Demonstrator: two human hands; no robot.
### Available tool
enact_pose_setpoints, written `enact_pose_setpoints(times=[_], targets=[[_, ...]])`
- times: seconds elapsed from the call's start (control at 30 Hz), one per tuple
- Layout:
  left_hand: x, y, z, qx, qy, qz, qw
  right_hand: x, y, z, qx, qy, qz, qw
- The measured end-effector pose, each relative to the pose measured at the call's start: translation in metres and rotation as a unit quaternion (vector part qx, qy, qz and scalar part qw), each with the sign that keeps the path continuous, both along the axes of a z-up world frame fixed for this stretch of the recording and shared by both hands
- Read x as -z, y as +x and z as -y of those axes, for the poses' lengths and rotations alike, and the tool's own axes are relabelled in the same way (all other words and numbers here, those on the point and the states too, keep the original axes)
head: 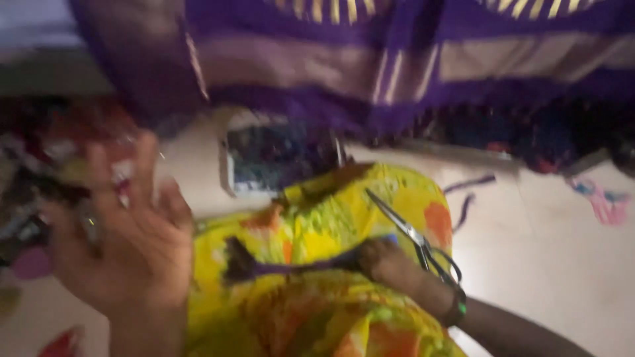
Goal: Embellishing the edge of a saree with thread, beads, and fabric strips.
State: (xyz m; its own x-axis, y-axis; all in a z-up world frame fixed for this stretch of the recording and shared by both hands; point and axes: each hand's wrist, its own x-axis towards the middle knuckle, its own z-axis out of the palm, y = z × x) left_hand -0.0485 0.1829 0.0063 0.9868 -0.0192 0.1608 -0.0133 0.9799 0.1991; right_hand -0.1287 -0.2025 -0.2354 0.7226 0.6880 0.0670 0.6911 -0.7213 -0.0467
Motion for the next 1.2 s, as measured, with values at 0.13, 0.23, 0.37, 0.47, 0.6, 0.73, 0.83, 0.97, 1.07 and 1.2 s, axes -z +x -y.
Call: enact_pose_setpoints(times=[0.13,0.23,0.37,0.47,0.6,0.73,0.83,0.97,1.07,1.2], targets=[[0.069,0.004,0.013,-0.080,0.222,0.058,0.970,-0.045,0.006,-0.014,0.002,-0.046,0.020,0.999],[0.093,-0.011,0.048,0.113,0.344,-0.095,0.927,-0.108,0.002,-0.023,0.017,0.083,-0.071,0.994],[0.061,-0.032,0.095,0.034,0.716,0.195,0.669,-0.177,0.002,-0.038,-0.004,0.179,-0.107,0.978],[0.082,-0.044,0.109,-0.068,0.714,0.384,0.582,-0.217,-0.001,-0.053,-0.032,0.275,-0.073,0.958],[0.110,-0.052,0.106,0.118,0.670,0.306,0.665,-0.212,-0.008,-0.059,0.049,0.361,-0.083,0.927],[0.082,-0.055,0.100,0.210,0.647,0.235,0.695,-0.172,-0.015,-0.062,0.144,0.486,-0.228,0.831],[0.083,-0.060,0.099,0.281,0.658,0.159,0.680,-0.162,-0.018,-0.073,0.251,0.648,-0.431,0.576],[0.114,-0.067,0.106,0.241,0.599,0.168,0.745,-0.147,-0.021,-0.069,0.172,0.710,-0.447,0.517],[0.095,-0.063,0.107,0.188,0.606,0.224,0.739,-0.139,-0.024,-0.059,0.199,0.660,-0.376,0.619],[0.160,-0.057,0.116,0.051,0.704,0.340,0.621,-0.177,-0.007,-0.046,0.263,0.758,-0.239,0.547]])
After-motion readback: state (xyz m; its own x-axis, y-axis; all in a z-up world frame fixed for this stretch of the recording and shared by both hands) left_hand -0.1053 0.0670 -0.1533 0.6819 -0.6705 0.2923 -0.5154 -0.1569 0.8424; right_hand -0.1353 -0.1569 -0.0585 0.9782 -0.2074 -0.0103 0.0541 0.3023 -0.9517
